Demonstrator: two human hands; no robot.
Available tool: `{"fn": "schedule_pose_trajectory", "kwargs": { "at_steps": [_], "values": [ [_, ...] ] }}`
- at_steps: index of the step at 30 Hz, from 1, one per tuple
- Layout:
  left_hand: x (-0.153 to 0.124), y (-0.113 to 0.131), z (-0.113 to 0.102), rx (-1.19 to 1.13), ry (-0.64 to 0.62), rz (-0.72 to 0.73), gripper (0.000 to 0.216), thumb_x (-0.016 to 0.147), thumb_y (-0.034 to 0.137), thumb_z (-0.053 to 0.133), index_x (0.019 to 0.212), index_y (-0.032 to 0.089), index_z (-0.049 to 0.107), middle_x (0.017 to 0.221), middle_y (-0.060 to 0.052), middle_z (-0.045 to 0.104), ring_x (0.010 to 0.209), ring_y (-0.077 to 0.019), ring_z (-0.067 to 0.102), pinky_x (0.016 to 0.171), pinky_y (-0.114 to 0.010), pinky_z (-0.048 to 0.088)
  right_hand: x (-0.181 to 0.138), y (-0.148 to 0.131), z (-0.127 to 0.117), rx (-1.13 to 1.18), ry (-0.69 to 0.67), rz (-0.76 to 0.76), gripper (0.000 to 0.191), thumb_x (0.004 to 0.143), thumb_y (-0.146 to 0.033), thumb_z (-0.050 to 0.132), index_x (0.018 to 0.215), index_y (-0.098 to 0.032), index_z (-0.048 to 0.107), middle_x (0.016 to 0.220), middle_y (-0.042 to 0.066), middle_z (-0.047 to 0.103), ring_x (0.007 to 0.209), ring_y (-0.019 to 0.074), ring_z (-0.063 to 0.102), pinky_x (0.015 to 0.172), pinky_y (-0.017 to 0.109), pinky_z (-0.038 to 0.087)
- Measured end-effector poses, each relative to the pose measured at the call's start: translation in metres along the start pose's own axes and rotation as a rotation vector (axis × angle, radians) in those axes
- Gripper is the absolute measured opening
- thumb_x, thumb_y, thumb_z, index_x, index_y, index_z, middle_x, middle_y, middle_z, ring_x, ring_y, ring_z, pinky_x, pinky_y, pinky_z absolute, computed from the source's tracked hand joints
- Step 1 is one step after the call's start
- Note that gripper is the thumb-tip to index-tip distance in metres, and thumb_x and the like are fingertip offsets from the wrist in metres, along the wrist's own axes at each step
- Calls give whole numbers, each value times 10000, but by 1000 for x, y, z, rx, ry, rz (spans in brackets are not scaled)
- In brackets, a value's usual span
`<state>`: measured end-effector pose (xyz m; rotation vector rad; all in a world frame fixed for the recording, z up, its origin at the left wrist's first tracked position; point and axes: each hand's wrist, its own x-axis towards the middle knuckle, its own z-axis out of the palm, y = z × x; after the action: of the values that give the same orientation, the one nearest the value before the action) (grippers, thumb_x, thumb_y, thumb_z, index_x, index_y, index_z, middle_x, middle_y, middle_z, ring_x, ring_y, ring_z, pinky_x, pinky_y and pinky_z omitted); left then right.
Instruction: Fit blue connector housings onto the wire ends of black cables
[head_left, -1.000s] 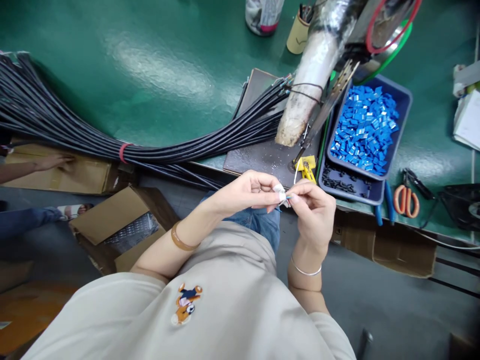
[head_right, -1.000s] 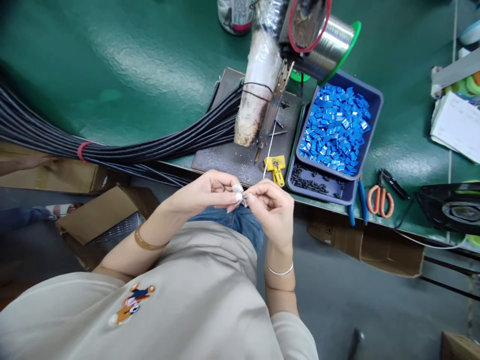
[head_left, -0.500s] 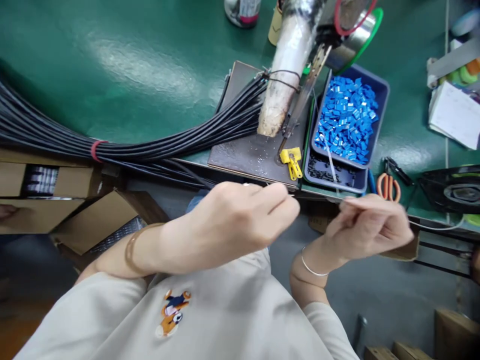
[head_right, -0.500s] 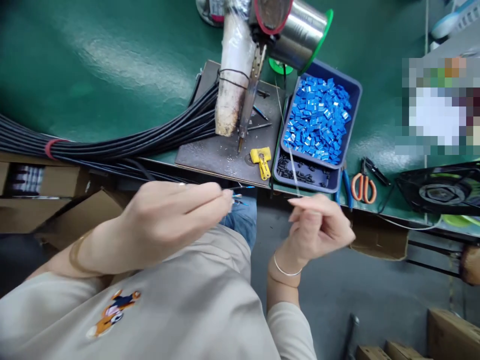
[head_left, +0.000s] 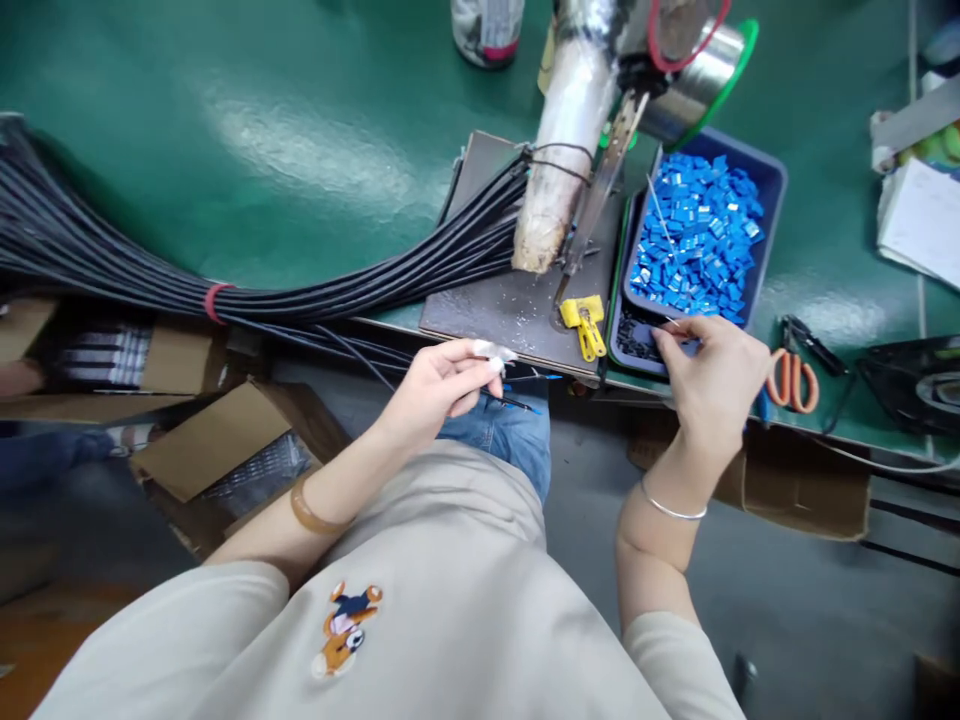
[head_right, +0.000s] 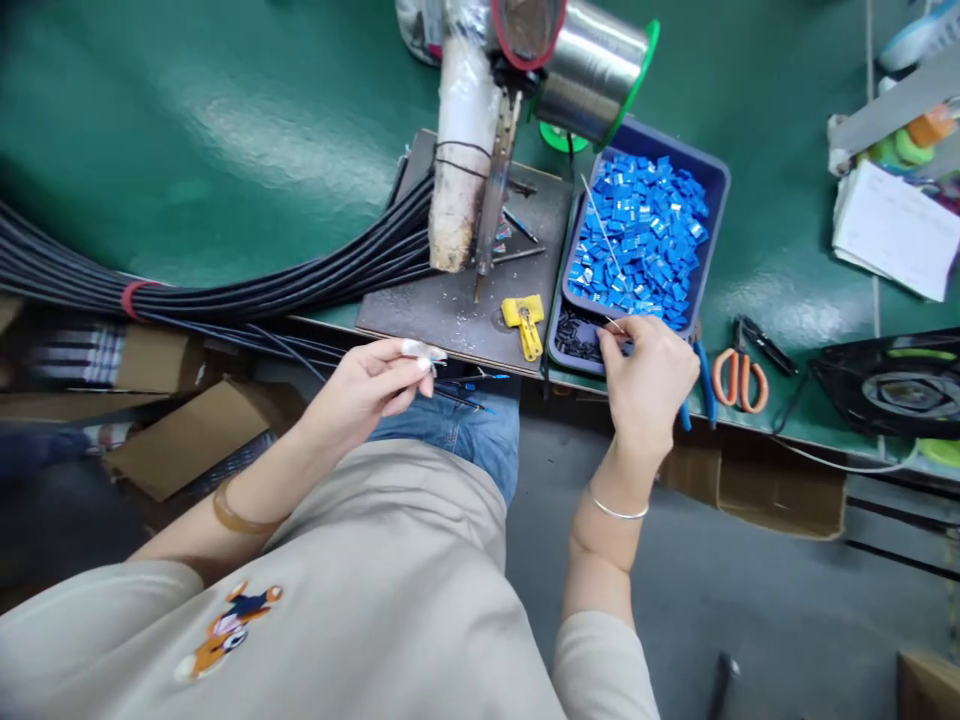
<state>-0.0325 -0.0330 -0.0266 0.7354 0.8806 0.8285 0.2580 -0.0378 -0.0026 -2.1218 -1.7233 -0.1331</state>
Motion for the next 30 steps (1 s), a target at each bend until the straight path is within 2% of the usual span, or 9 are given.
{"fn": "schedule_pose_trajectory", "kwargs": {
  "at_steps": [4, 7, 10, 12, 15, 18, 21, 26, 30],
  "values": [
    [10, 6, 12, 34, -72, 68, 224, 757, 317, 789, 851, 130, 708, 604, -5, 640, 386, -2, 305, 365, -182, 157, 1, 1, -2, 31, 25, 2, 59, 798, -256, 695, 757, -228, 725, 688, 25, 682, 585, 177, 540, 629, 347, 379],
    [15, 10, 18, 58, -94, 125, 209, 739, 307, 802, 795, 128, 711, 602, 5, 627, 439, -20, 393, 403, -172, 273, -8, -6, -9, 184, 195, 92, 37, 754, -259, 750, 730, -259, 722, 540, -13, 576, 441, 126, 395, 527, 342, 316],
    [17, 11, 22, 81, -89, 196, 177, 738, 282, 800, 775, 124, 728, 699, -18, 684, 574, -55, 543, 551, -177, 443, -24, -31, -18, 509, 307, 164, 52, 794, -309, 742, 819, -264, 737, 688, 32, 662, 480, 138, 464, 487, 334, 322],
    [18, 10, 25, 96, -76, 226, 154, 747, 265, 790, 774, 124, 735, 766, -34, 718, 669, -80, 608, 660, -196, 502, -35, -52, -21, 677, 271, 135, 60, 798, -291, 746, 851, -263, 740, 785, 46, 687, 603, 167, 572, 498, 313, 373],
    [20, 9, 28, 123, -63, 244, 138, 746, 254, 781, 762, 127, 729, 777, -33, 722, 703, -98, 629, 709, -214, 524, -45, -81, -16, 840, 107, 52, 43, 808, -255, 729, 845, -254, 750, 836, 35, 686, 737, 168, 636, 523, 277, 431],
    [23, 9, 30, 139, -66, 266, 129, 749, 252, 772, 758, 134, 720, 761, -21, 703, 684, -94, 609, 696, -212, 519, -51, -97, -1, 878, 23, 103, 117, 830, -274, 715, 935, -248, 758, 890, 28, 681, 674, 117, 602, 507, 252, 423],
    [24, 11, 31, 139, -87, 266, 145, 757, 263, 766, 738, 135, 702, 724, -7, 664, 653, -83, 572, 667, -203, 502, -53, -105, 13, 911, 8, 202, 138, 841, -315, 716, 940, -226, 750, 850, 14, 680, 577, 83, 552, 499, 247, 421],
    [24, 12, 31, 150, -112, 275, 160, 776, 265, 749, 726, 132, 676, 701, 4, 616, 641, -74, 533, 642, -187, 477, -52, -108, 19, 1012, 10, 167, 48, 851, -251, 706, 857, -221, 742, 877, 22, 741, 814, 153, 692, 673, 280, 537],
    [25, 9, 31, 181, -114, 304, 148, 815, 262, 704, 745, 138, 662, 724, 0, 613, 660, -78, 537, 657, -189, 481, -53, -109, 19, 1042, 26, 187, 41, 854, -234, 696, 858, -224, 736, 870, 12, 753, 810, 149, 711, 716, 285, 574]
  ]
}}
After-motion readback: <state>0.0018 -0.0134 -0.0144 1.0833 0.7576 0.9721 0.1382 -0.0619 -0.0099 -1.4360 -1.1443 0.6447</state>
